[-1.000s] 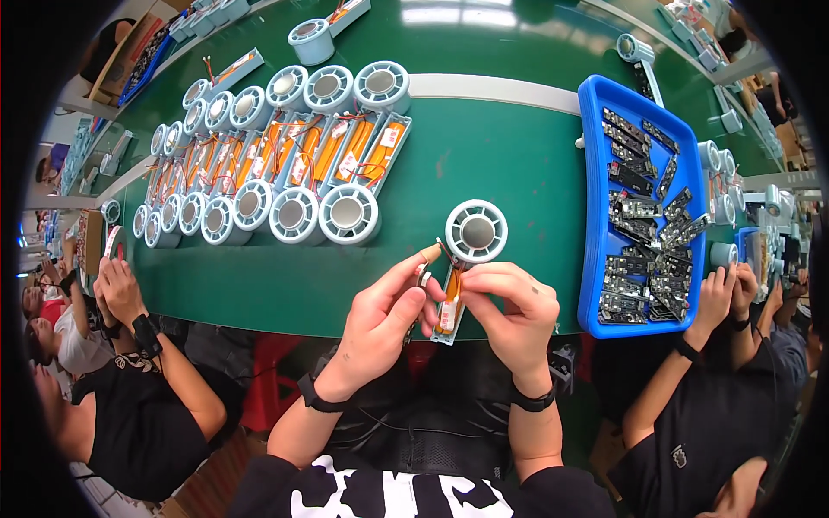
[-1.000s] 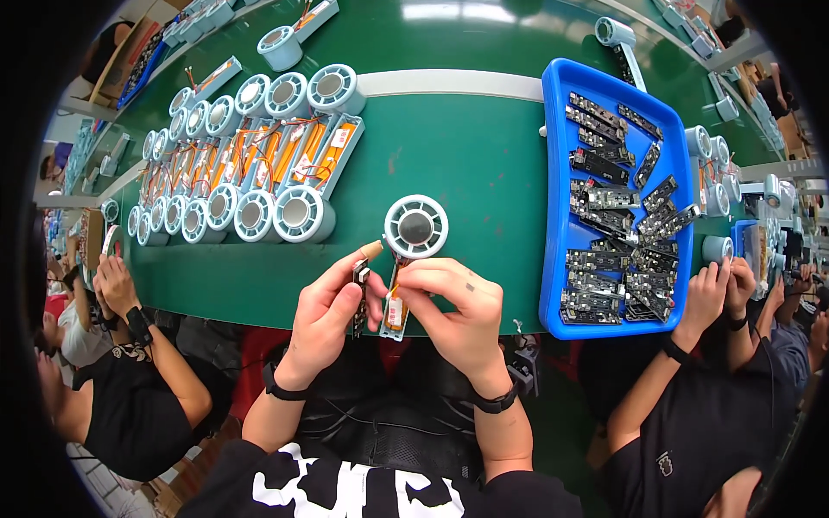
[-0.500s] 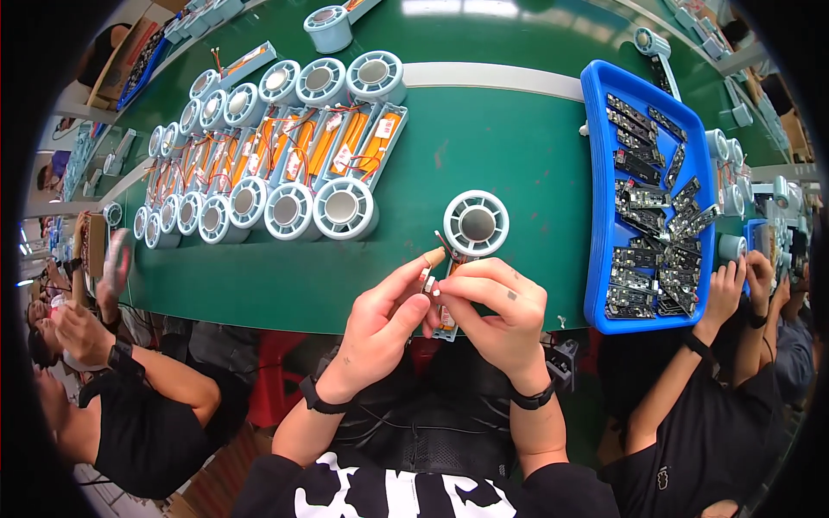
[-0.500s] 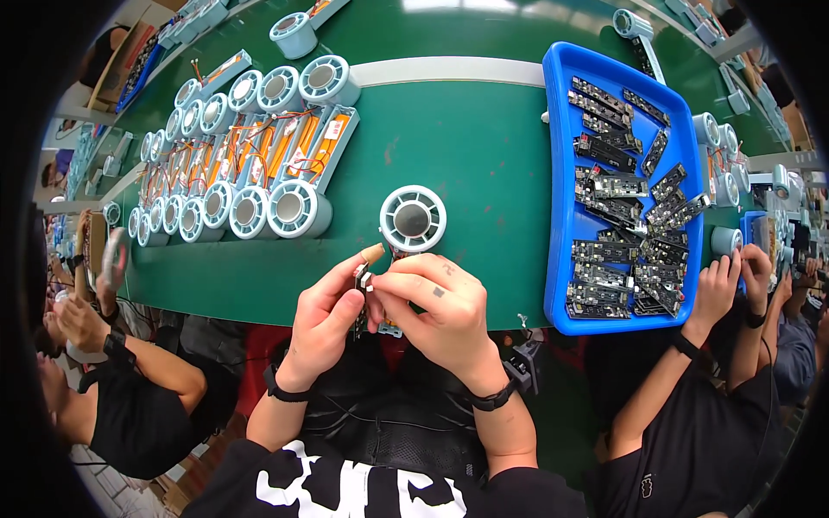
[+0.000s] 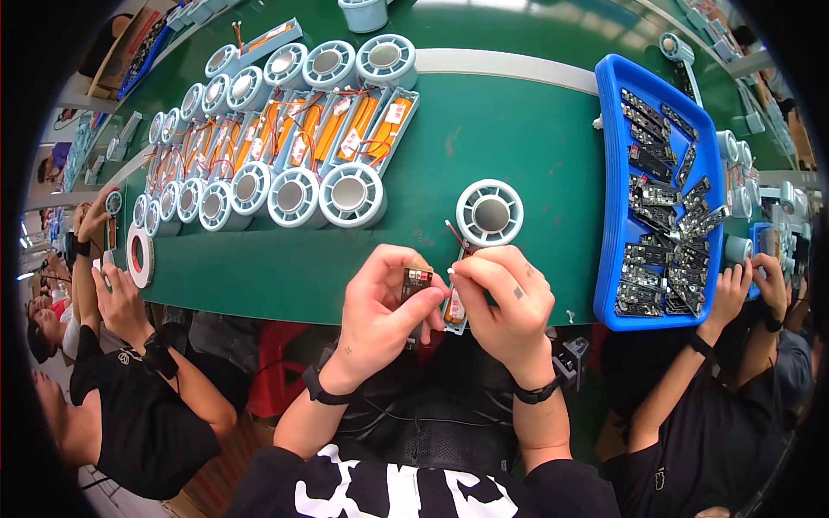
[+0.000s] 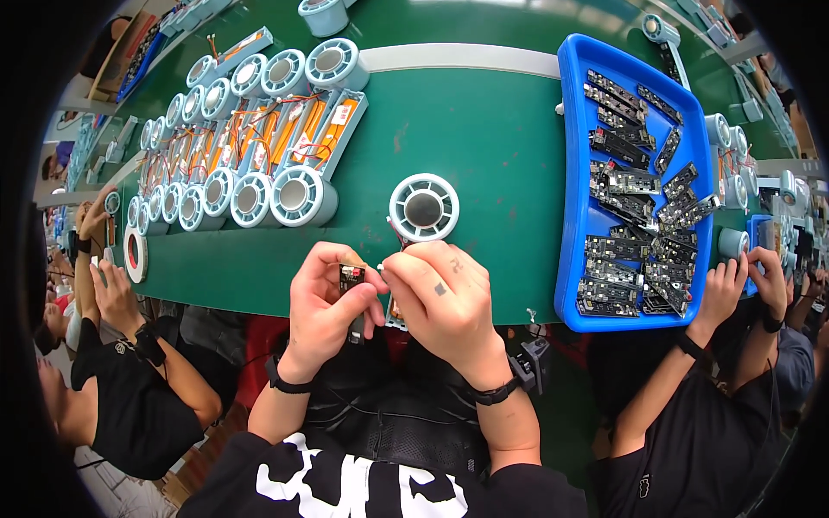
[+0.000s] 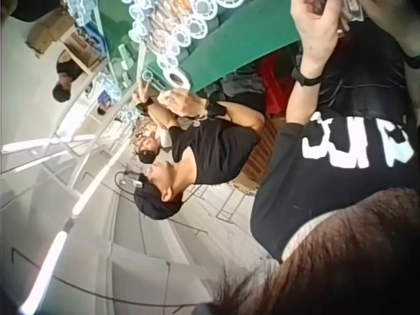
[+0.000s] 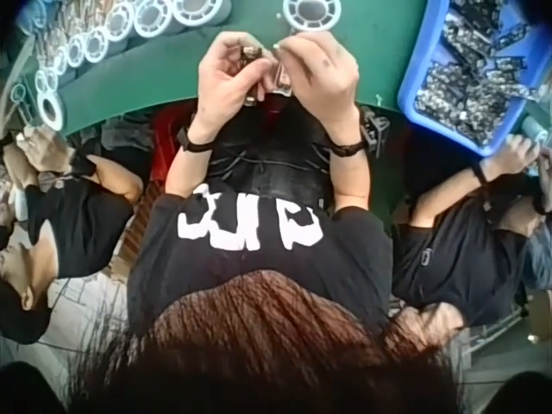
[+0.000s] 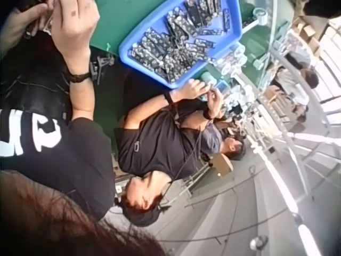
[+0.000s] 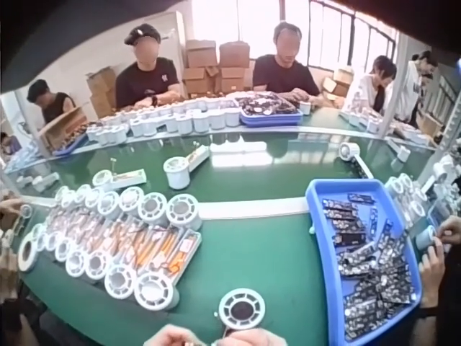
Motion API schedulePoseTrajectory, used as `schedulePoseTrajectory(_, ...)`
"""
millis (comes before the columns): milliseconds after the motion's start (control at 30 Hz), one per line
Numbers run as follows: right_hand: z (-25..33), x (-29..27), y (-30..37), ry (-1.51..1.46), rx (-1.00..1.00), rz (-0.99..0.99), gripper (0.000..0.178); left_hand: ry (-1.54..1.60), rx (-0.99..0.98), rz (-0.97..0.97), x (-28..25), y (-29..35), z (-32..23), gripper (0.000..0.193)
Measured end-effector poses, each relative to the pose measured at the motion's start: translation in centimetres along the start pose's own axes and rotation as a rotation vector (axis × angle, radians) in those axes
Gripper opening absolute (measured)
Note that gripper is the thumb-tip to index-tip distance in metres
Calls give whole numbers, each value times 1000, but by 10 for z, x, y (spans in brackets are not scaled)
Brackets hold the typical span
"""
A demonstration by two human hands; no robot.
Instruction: The person picks up a fan housing and a circuit board, connects the wires from the battery and motor to the board, and presses the board into the housing.
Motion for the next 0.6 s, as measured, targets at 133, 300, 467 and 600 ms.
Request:
schedulePoseTrajectory(133,2,3,-1,44,-23,23,22,-52,30,-8,-5,1,2,29)
schedulePoseTrajectory(300,4,5,-1,48,-50,34,22,77,101,61,-9,2,9,32)
schedulePoseTrajectory(467,5,6,0,22,-82,38,22,0,85,-10,0,3,3,40)
schedulePoseTrajectory(600,5,7,1,33,-97,42,23,79,64,-36,3,1,8,32)
Point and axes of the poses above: each hand's wrist, its own y-axis away from the middle knuckle, its own x-axis out of the palm, z = x × y, the point moved 10 cm from there along -y, towards the middle knuckle, and after that the axes turned 6 degrees about -y, right-handed, at the moved point
